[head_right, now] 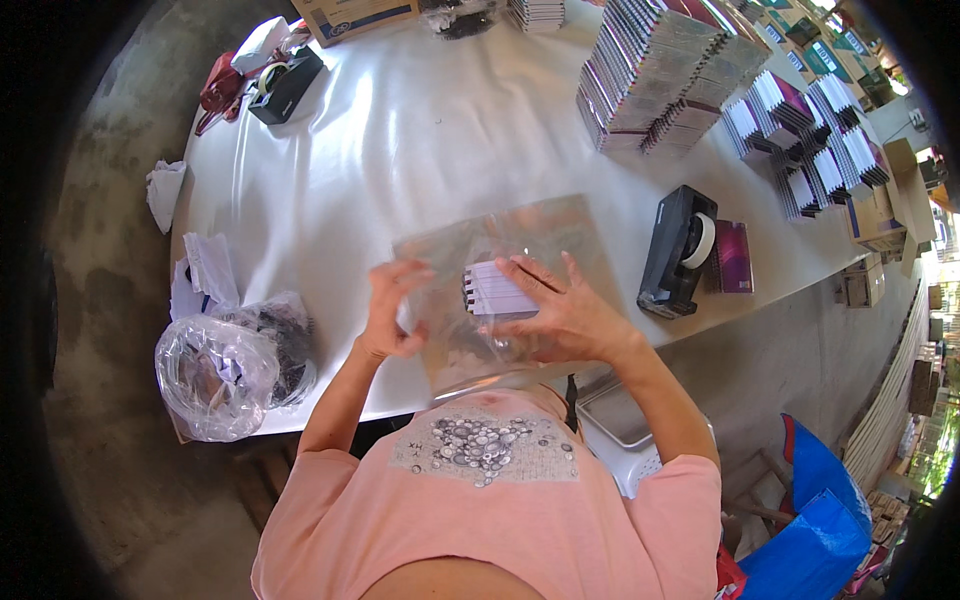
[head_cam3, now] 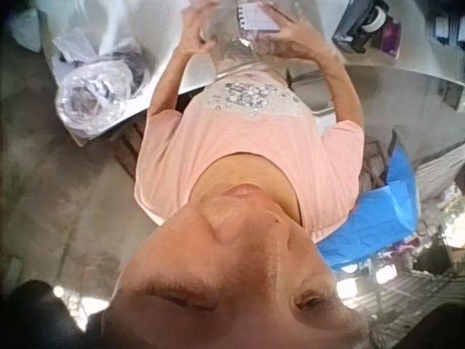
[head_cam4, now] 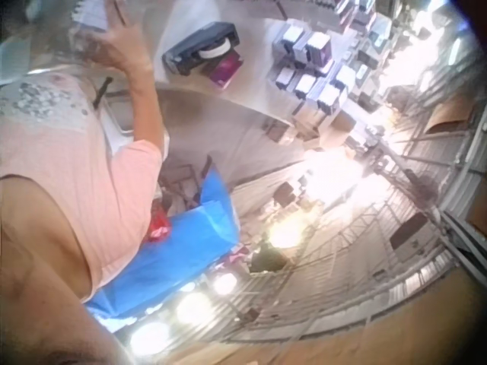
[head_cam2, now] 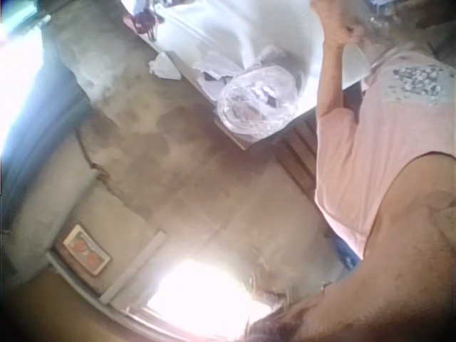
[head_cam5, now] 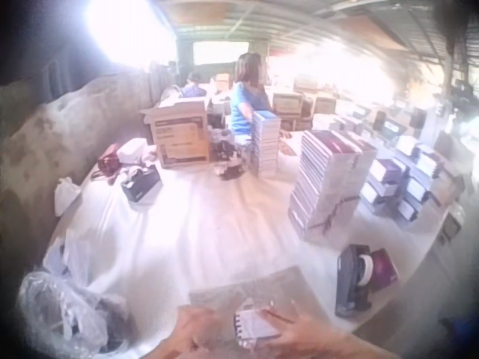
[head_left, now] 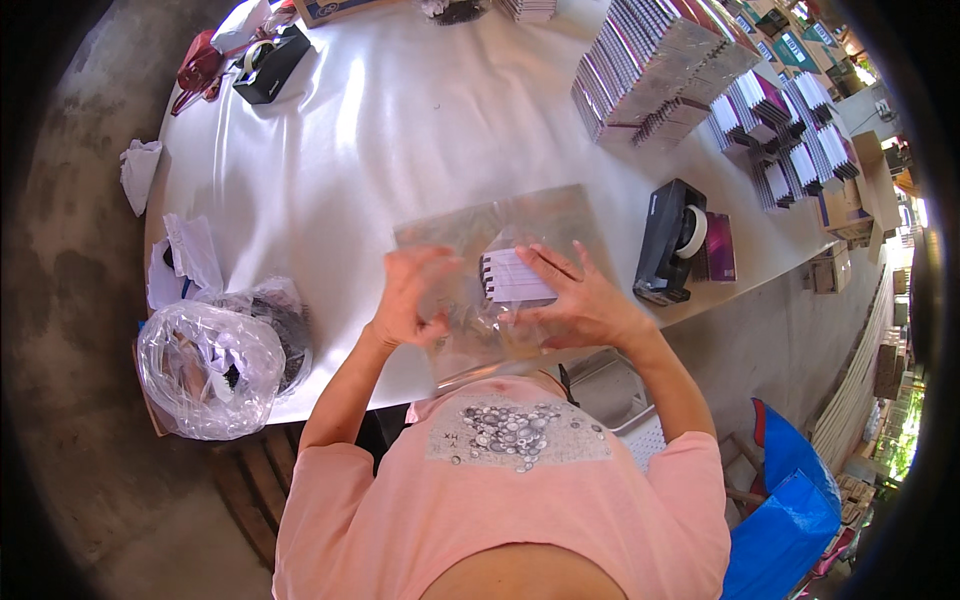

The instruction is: The person places small notebooks into plastic bags, folds the bags over, and secures them with adhesive tape before stacking them on the table.

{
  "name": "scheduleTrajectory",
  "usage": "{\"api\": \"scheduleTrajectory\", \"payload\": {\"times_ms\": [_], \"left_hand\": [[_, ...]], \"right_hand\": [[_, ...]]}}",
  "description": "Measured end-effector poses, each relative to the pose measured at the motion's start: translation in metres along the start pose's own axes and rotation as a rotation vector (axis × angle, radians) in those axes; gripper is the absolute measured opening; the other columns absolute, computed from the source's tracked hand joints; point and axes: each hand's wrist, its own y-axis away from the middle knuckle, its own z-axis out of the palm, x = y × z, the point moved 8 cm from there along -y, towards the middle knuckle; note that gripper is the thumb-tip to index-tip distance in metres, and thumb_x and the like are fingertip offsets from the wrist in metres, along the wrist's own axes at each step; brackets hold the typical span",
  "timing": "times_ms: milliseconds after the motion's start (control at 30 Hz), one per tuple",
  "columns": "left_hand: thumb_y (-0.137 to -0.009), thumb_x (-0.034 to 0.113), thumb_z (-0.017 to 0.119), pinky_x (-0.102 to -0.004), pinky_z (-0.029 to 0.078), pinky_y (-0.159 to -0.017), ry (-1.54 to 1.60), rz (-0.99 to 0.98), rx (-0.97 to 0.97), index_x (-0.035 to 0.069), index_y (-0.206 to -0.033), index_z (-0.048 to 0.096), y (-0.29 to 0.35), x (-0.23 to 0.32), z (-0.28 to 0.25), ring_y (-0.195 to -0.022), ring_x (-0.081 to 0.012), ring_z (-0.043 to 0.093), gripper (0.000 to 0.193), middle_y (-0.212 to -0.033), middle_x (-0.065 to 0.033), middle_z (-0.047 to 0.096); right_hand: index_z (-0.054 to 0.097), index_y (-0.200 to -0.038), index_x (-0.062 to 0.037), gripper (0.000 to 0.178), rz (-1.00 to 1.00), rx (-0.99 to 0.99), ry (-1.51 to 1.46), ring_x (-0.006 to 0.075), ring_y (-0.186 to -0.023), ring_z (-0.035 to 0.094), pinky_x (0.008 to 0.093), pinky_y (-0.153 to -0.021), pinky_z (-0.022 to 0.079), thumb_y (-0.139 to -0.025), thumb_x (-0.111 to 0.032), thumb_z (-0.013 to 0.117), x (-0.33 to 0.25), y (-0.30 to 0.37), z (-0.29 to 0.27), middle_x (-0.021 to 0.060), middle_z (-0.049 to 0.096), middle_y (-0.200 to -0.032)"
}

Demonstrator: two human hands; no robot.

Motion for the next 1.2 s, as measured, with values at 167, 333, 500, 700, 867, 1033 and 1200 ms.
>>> {"api": "scheduleTrajectory", "payload": {"times_ms": [167,333,500,700,867,1033,1200], "left_hand": [[-0.049,0.01,0.056,-0.0331,0.032,-0.078,-0.082,0.029,-0.424,0.008,-0.123,0.056,0.011,0.007,0.039,-0.109,-0.0228,0.054,0.074,-0.124,-0.0073,0.055],[-0.05,0.008,0.054,-0.0336,0.034,-0.08,-0.029,0.062,-0.476,0.008,-0.125,0.055,0.013,0.005,0.048,-0.114,-0.0231,0.052,0.076,-0.132,-0.006,0.051],[-0.05,0.008,0.054,-0.0337,0.034,-0.081,-0.007,0.069,-0.568,0.009,-0.128,0.052,0.008,0.007,0.053,-0.116,-0.0223,0.05,0.077,-0.134,-0.0014,0.049],[-0.054,0.007,0.06,-0.037,0.032,-0.083,-0.192,0.049,-0.703,0.018,-0.128,0.053,-0.001,0.023,0.077,-0.115,-0.0199,0.044,0.075,-0.135,0.0052,0.048],[-0.06,0.01,0.067,-0.0459,0.032,-0.082,-0.367,0.033,-0.734,0.024,-0.13,0.05,-0.006,0.037,0.084,-0.112,-0.0171,0.045,0.074,-0.136,0.0071,0.047],[-0.061,0.01,0.068,-0.0488,0.032,-0.083,-0.448,0.085,-0.782,0.023,-0.133,0.047,-0.004,0.037,0.082,-0.121,-0.0127,0.043,0.076,-0.138,0.0057,0.045],[-0.065,0.011,0.067,-0.0488,0.032,-0.09,-0.489,0.047,-0.796,0.018,-0.135,0.043,-0.012,0.043,0.08,-0.125,-0.0108,0.041,0.075,-0.14,0.0039,0.043]], "right_hand": [[0.054,-0.123,-0.0346,0.067,0.022,0.175,-0.283,0.0321,-0.134,0.03,0.0635,-0.103,0.022,-0.061,-0.027,0.078,0.002,0.016,-0.026,0.0145,0.028,-0.147],[0.057,-0.122,-0.0277,0.057,0.125,0.241,-0.392,0.0293,-0.132,0.036,0.0545,-0.108,0.022,-0.067,-0.028,0.074,0.03,0.034,-0.016,0.0118,0.038,-0.142],[0.058,-0.122,-0.0273,0.054,0.023,0.097,-0.283,0.0296,-0.132,0.035,0.0527,-0.108,0.023,-0.069,-0.031,0.072,0.016,0.009,-0.01,0.0104,0.037,-0.143],[0.059,-0.121,-0.0284,0.055,-0.086,0.101,-0.267,0.0332,-0.135,0.028,0.0541,-0.106,0.025,-0.068,-0.035,0.072,0.008,0.001,-0.005,0.0137,0.03,-0.146],[0.058,-0.121,-0.0319,0.055,-0.049,0.084,-0.173,0.0321,-0.137,0.023,0.0592,-0.104,0.023,-0.068,-0.033,0.072,0.008,0.005,0.002,0.0131,0.026,-0.148],[0.059,-0.118,-0.0307,0.051,-0.064,0.103,0.096,0.0285,-0.137,0.024,0.0651,-0.104,0.018,-0.069,-0.025,0.071,-0.009,0.009,-0.005,0.0112,0.025,-0.149],[0.061,-0.114,-0.0287,0.046,-0.284,0.327,0.415,0.0235,-0.132,0.036,0.0629,-0.106,0.019,-0.071,-0.013,0.067,-0.038,0.034,0.0,0.01,0.039,-0.141]]}}
